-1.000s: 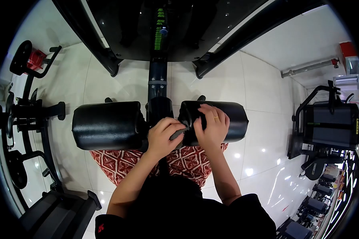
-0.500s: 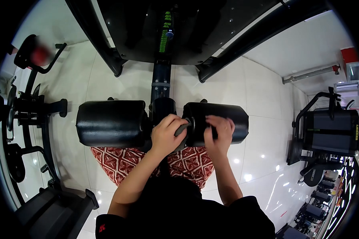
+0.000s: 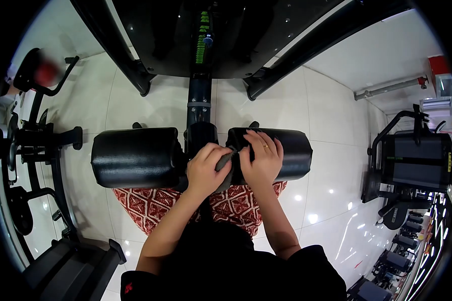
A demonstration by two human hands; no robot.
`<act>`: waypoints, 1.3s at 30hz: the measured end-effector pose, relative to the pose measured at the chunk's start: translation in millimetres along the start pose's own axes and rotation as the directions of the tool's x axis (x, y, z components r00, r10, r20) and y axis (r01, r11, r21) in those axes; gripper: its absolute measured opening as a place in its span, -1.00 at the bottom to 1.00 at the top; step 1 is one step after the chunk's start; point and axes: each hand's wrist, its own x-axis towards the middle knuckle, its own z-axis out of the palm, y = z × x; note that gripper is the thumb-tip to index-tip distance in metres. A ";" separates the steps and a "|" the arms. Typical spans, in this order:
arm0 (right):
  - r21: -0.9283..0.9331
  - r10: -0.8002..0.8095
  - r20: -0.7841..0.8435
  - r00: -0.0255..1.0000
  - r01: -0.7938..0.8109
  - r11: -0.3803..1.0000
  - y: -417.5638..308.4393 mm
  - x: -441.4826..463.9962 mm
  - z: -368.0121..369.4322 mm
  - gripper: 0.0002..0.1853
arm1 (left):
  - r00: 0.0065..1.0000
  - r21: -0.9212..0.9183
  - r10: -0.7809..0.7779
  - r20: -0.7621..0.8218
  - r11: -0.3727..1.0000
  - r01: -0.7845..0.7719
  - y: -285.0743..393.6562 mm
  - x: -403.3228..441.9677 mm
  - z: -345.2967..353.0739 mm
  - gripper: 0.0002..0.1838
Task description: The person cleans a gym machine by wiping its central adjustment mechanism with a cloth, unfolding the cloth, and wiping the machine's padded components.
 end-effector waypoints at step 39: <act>-0.024 0.024 -0.003 1.000 -0.024 0.999 -2.8 0.6 -0.1 -0.82 | 0.990 -0.207 0.018 0.138 0.978 0.011 -4.2 5.1 -9.1 -0.74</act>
